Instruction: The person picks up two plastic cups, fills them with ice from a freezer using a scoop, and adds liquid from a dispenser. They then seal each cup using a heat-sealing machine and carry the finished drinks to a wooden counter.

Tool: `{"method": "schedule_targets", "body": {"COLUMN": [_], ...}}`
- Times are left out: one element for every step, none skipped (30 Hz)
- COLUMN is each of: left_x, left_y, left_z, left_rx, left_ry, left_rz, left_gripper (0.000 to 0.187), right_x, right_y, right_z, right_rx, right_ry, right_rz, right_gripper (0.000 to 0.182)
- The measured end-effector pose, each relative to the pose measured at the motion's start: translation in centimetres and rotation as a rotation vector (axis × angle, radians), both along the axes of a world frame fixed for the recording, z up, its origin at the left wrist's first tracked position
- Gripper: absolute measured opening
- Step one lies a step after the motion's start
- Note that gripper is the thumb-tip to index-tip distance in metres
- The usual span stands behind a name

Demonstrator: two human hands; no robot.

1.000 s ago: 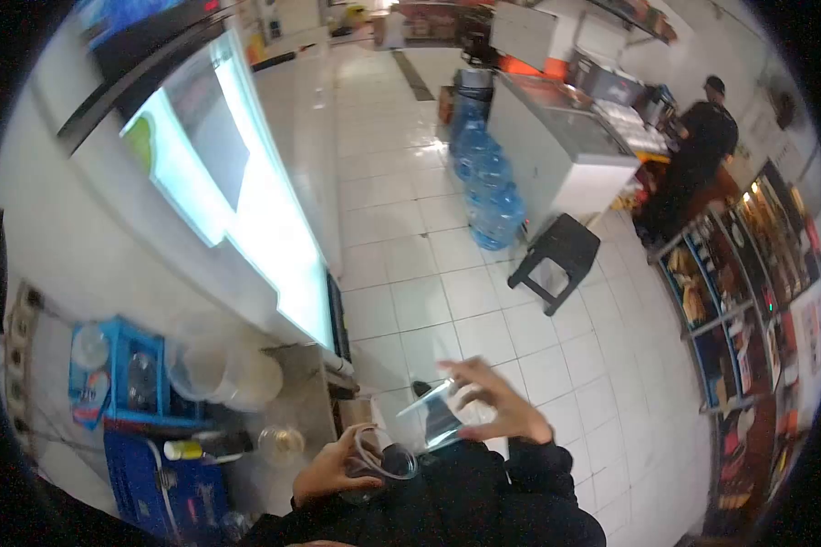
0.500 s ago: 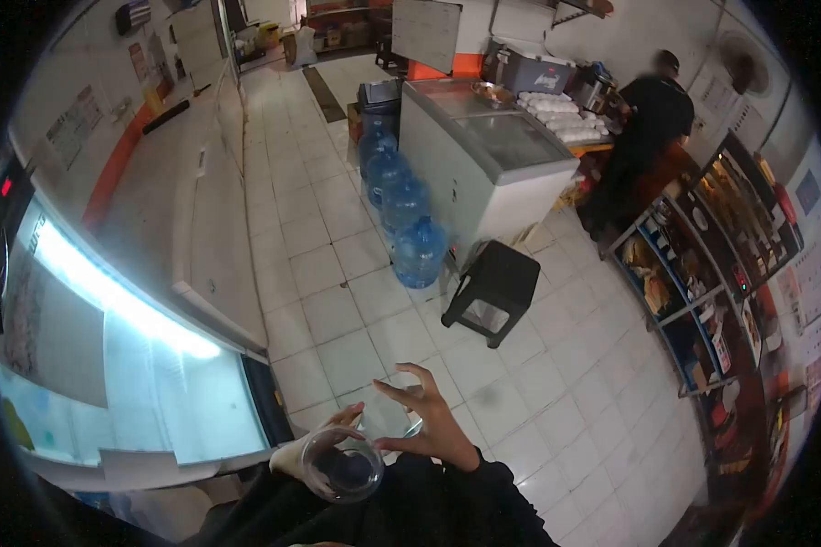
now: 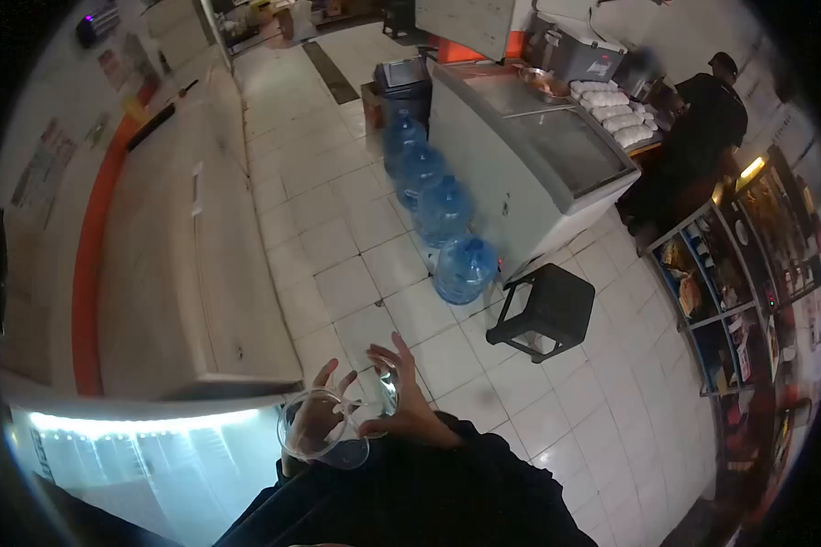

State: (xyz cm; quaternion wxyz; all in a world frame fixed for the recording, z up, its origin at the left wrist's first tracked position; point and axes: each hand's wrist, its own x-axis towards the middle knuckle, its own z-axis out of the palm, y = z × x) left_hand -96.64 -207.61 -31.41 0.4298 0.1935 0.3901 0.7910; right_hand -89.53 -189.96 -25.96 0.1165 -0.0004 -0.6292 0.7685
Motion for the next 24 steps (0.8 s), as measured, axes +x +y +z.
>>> {"method": "schedule_targets", "body": {"left_x": [-3.4, -6.9, -10.3, -11.9, -13.7, -15.8, -17.6, -20.1, -22.6, -24.6, -26.8, -28.9, -31.2, -33.3, -34.9, -36.8, -38.8, -40.8, -42.7, -44.3, -45.7, -47.1, -48.4, -49.6], "left_y": [1.3, 2.7, 4.0, 5.9, 7.5, 8.5, 10.5, 12.4, 14.2, 15.8, 17.6, 19.5, 21.6, 23.8, 25.3, 26.9, 28.5, 30.0, 31.3, 32.6, 33.9, 35.4, 36.9, 38.4], "left_z": [-0.7, -1.3, -2.0, 1.9, 4.3, 4.7, 5.8, 5.9, 5.9, 5.7, 5.6, 5.6, 5.7, 5.5, 5.4, 5.4, 5.5, 5.6, 5.1, 4.3, 3.6, 3.0, 2.3, 1.5], "left_rx": [-0.136, -0.276, -0.354, -0.05, 0.238, 0.018, -0.018, -0.037, -0.054, -0.049, -0.049, -0.052, -0.054, -0.009, 0.028, 0.017, -0.01, -0.035, -0.047, -0.109, -0.166, -0.163, -0.131, -0.106], "left_ry": [0.344, 0.762, 1.125, 0.732, 0.326, 0.404, 0.4, 0.644, 0.892, 0.887, 0.855, 0.828, 0.86, 0.741, 0.601, 0.613, 0.557, 0.504, 0.516, 0.474, 0.426, 0.42, 0.353, 0.279], "left_rz": [-0.095, -0.158, -0.186, -0.304, -0.408, -0.55, -0.663, -0.776, -0.875, -0.869, -0.914, -0.96, -0.947, -0.82, -0.705, -0.711, -0.595, -0.487, -0.516, -0.384, -0.249, -0.274, -0.258, -0.243], "left_gripper": [0.068, 0.07, 0.071, 0.073, 0.075, 0.08, 0.084, 0.082, 0.08, 0.08, 0.081, 0.083, 0.083, 0.088, 0.094, 0.094, 0.097, 0.101, 0.101, 0.098, 0.095, 0.095, 0.094, 0.093], "right_x": [-1.4, -4.7, -6.0, -6.9, -7.9, -8.9, -9.8, -10.8, -12.1, -13.3, -14.7, -16.5, -19.0, -22.5, -24.7, -26.7, -28.8, -30.9, -32.8, -34.4, -36.0, -38.0, -40.0, -41.8], "right_y": [0.5, 2.0, 3.0, 4.4, 5.7, 6.9, 8.0, 9.2, 10.9, 12.5, 13.9, 15.2, 17.4, 19.0, 21.1, 22.8, 24.2, 26.0, 28.0, 30.0, 31.6, 32.5, 33.6, 34.7], "right_z": [-0.8, -1.9, -2.8, -3.4, -4.3, -5.2, -6.1, -6.8, -7.5, -8.3, -10.4, -12.8, -14.8, -7.5, -7.3, -7.6, -7.7, -7.2, -5.9, -4.6, -3.9, -3.6, -3.5, -3.8], "right_rx": [-0.004, -0.156, -0.301, -0.302, -0.297, -0.329, -0.367, -0.367, -0.371, -0.372, -0.362, -0.379, -0.388, -0.499, -0.498, -0.646, -0.801, -0.819, -0.782, -0.74, -0.69, -0.648, -0.642, -0.57], "right_ry": [-0.009, -0.088, -0.156, -0.252, -0.245, -0.318, -0.399, -0.404, -0.437, -0.471, -0.469, -0.295, -0.107, -0.267, -0.253, -0.173, -0.086, -0.06, -0.008, 0.036, 0.071, 0.127, 0.124, 0.132], "right_rz": [-0.02, -0.019, 0.01, 0.07, 0.051, 0.071, 0.095, 0.087, 0.103, 0.124, 0.129, 0.098, 0.072, -0.017, -0.01, -0.074, -0.144, -0.154, -0.042, 0.061, 0.161, 0.164, 0.138, 0.195], "right_gripper": [0.117, 0.118, 0.119, 0.111, 0.111, 0.104, 0.098, 0.098, 0.091, 0.084, 0.084, 0.081, 0.077, 0.075, 0.075, 0.077, 0.078, 0.078, 0.079, 0.08, 0.082, 0.084, 0.084, 0.086]}}
